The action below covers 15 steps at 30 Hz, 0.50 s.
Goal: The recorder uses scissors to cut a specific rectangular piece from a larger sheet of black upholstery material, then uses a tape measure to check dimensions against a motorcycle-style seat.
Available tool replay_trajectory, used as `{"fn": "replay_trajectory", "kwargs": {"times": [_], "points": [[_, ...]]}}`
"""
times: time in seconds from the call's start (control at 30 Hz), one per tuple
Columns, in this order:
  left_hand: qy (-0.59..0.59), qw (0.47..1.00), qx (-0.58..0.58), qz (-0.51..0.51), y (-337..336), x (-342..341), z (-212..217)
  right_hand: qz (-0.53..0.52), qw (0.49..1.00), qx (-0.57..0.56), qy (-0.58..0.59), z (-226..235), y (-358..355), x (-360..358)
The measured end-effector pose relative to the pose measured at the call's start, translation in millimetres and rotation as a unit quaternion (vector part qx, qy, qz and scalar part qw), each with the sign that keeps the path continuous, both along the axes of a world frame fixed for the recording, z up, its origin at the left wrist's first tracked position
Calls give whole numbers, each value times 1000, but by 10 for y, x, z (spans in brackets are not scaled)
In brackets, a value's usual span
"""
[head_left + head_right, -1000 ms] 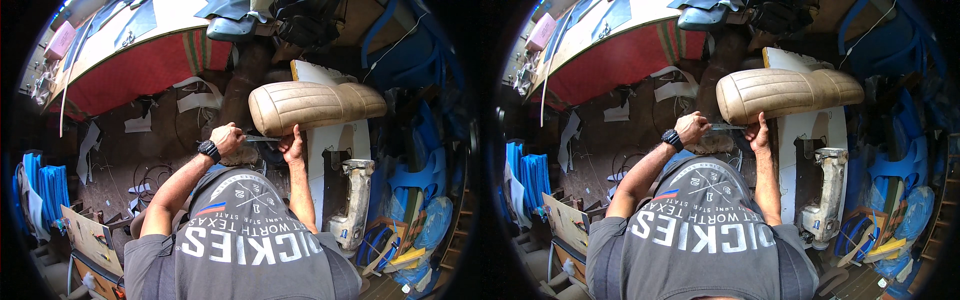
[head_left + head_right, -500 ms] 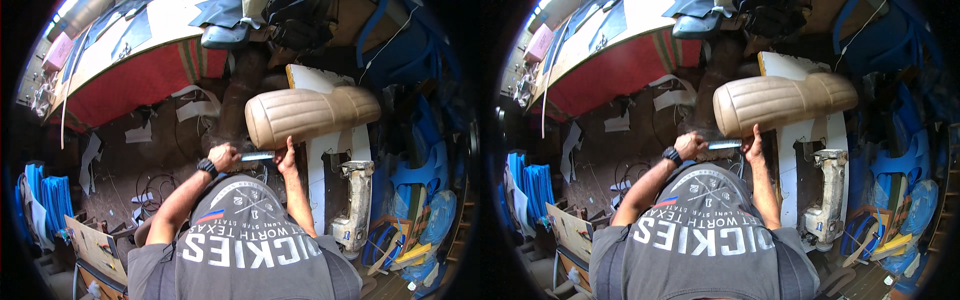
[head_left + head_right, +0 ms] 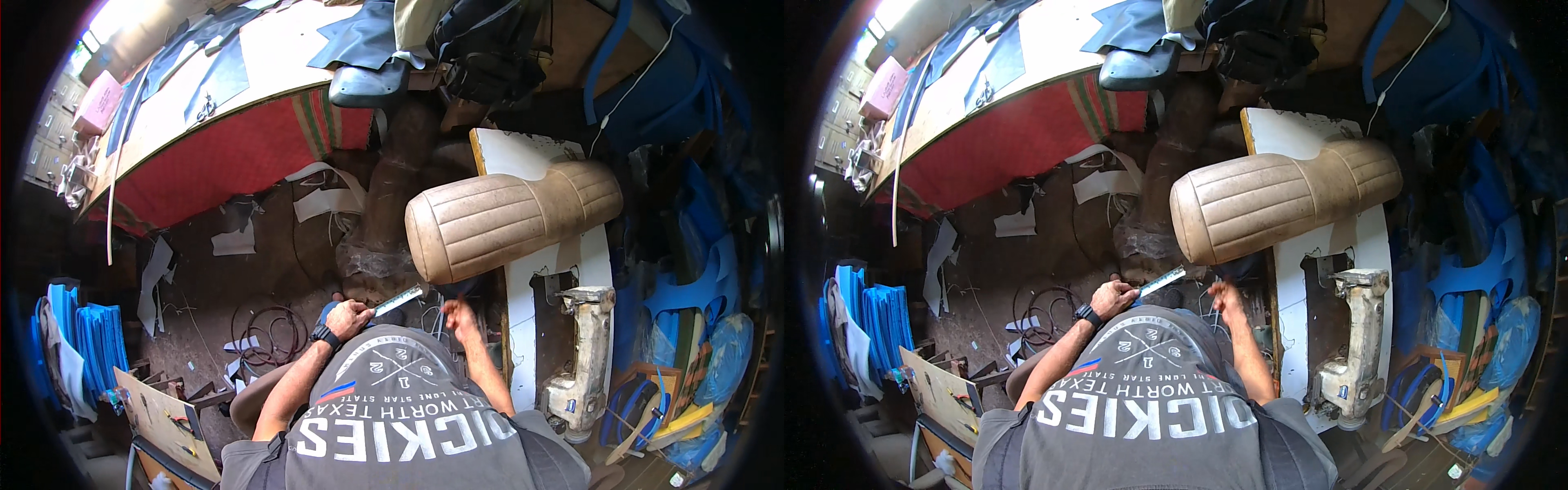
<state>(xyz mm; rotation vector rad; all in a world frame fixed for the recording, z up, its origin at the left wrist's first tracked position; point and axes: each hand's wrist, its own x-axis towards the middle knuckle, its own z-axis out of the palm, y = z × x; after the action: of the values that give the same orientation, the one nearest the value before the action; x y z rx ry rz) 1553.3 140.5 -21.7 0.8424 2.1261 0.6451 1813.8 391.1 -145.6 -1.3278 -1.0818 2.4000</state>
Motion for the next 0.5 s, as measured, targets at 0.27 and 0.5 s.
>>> {"fn": "replay_trajectory", "kwargs": {"times": [0.27,0.5], "points": [[-40,999,-14,1,-137,-158,29,85,932,-135,-326,-933,-912,980],[-107,993,35,47,-39,-361,-52,190,924,96,-317,-191,-633,226]]}}
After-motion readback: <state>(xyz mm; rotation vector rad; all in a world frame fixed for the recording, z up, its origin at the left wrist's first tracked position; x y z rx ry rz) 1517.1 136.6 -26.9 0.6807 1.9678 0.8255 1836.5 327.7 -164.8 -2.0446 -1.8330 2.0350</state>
